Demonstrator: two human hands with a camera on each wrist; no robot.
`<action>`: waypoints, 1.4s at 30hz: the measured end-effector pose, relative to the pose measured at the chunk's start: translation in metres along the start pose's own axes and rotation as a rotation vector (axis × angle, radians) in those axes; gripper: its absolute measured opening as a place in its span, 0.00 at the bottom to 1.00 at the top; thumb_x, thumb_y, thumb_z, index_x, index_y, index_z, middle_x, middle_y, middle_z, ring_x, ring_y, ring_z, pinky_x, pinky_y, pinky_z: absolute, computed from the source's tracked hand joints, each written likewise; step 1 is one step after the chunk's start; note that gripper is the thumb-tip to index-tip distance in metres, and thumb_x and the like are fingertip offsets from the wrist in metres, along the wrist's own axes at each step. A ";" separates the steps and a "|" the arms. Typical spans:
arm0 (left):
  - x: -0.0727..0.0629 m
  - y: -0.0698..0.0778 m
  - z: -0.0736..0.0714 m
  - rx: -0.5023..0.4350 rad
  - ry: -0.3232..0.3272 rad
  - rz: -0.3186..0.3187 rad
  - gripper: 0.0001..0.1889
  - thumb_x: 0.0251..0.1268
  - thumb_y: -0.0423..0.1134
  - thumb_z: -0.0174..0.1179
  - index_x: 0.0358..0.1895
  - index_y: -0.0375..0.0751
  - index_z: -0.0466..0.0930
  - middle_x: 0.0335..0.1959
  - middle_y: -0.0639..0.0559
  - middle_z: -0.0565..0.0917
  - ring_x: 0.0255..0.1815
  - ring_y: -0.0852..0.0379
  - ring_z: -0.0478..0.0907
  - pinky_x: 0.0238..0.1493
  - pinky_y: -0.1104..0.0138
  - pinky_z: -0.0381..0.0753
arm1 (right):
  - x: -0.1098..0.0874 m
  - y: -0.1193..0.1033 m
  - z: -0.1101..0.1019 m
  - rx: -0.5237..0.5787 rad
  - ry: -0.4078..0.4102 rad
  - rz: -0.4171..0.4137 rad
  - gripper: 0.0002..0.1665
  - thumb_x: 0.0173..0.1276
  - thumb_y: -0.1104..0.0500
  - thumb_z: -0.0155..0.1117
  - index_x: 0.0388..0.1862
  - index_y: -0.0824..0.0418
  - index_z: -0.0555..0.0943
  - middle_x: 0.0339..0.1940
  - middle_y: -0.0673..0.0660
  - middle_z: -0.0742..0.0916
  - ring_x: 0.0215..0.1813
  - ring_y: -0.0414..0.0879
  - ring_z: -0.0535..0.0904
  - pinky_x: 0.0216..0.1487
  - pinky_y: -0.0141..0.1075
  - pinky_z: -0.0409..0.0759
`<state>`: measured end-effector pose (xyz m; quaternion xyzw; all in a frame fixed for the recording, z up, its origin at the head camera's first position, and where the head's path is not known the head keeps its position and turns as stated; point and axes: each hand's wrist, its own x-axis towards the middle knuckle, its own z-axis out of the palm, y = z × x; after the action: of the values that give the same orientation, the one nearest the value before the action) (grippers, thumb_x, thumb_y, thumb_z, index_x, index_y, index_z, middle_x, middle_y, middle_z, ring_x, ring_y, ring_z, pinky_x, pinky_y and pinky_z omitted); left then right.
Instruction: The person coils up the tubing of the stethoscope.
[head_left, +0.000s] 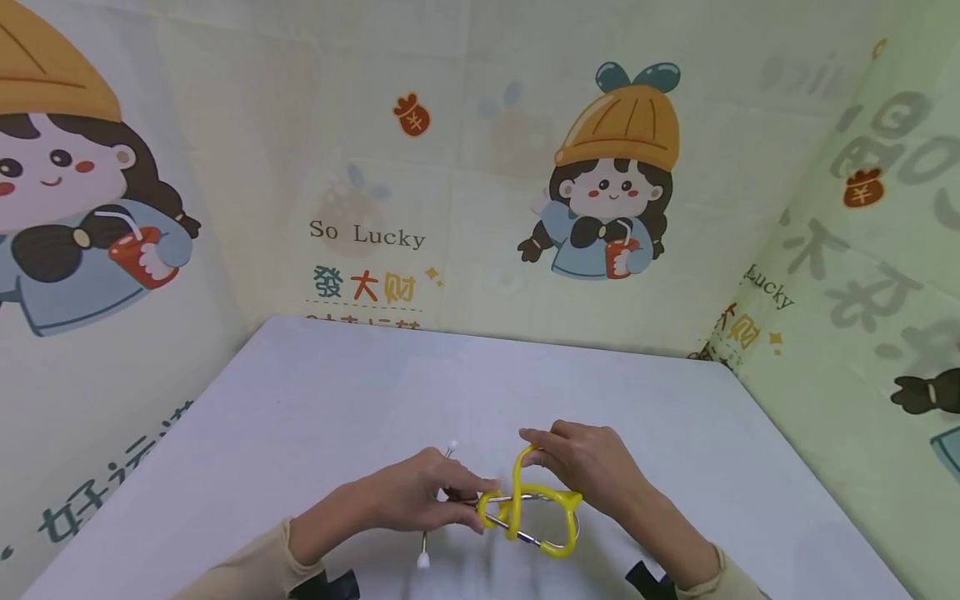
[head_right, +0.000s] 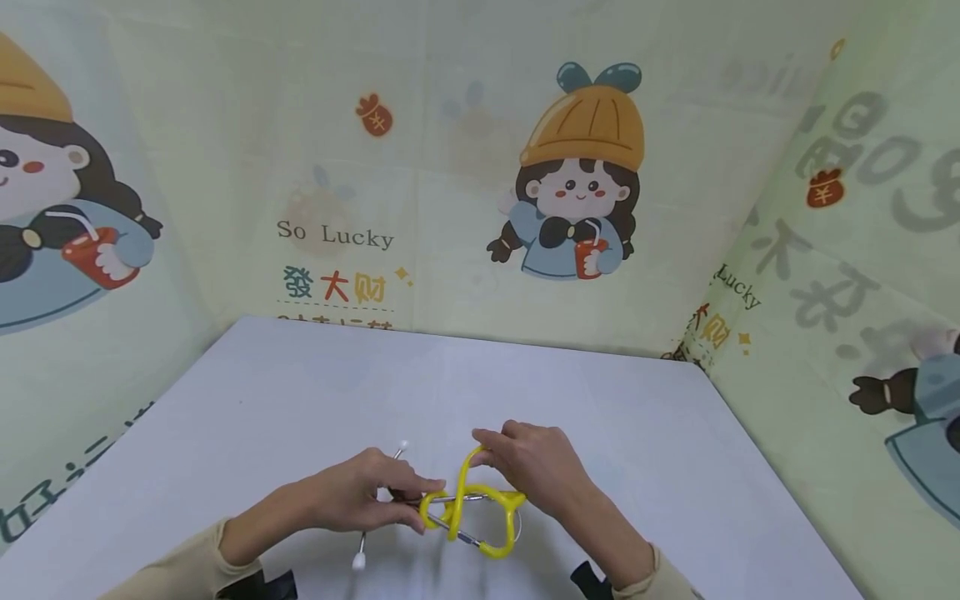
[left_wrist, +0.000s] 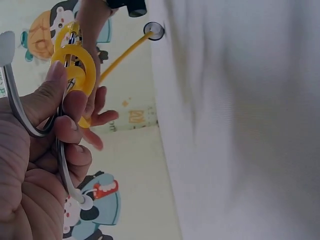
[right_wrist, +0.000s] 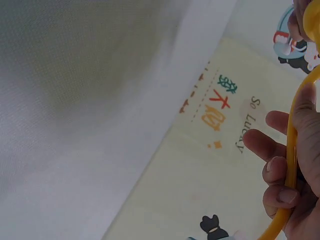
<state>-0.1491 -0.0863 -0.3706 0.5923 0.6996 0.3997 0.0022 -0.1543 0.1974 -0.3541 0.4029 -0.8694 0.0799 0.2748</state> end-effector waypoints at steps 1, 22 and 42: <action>0.000 0.001 -0.001 -0.008 0.011 0.005 0.24 0.63 0.32 0.71 0.61 0.26 0.80 0.29 0.53 0.89 0.32 0.77 0.76 0.37 0.78 0.82 | 0.000 0.000 0.000 0.013 -0.010 0.004 0.21 0.70 0.39 0.63 0.51 0.50 0.90 0.23 0.41 0.82 0.20 0.29 0.67 0.22 0.21 0.66; 0.005 -0.002 0.003 0.034 0.386 -0.194 0.23 0.60 0.31 0.72 0.59 0.27 0.82 0.34 0.51 0.92 0.36 0.67 0.87 0.39 0.72 0.85 | -0.003 -0.032 0.017 -0.003 -0.261 0.222 0.11 0.73 0.54 0.67 0.49 0.56 0.90 0.38 0.49 0.92 0.20 0.40 0.76 0.22 0.29 0.70; -0.002 -0.020 -0.005 0.140 0.438 -0.411 0.23 0.60 0.37 0.74 0.56 0.29 0.84 0.29 0.52 0.90 0.24 0.71 0.81 0.26 0.74 0.78 | -0.008 -0.063 0.012 -0.184 -0.257 0.099 0.15 0.68 0.58 0.72 0.35 0.58 0.72 0.16 0.45 0.71 0.16 0.36 0.57 0.15 0.28 0.55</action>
<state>-0.1672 -0.0907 -0.3795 0.3368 0.8144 0.4599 -0.1087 -0.1084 0.1564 -0.3737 0.3397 -0.9198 -0.0386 0.1927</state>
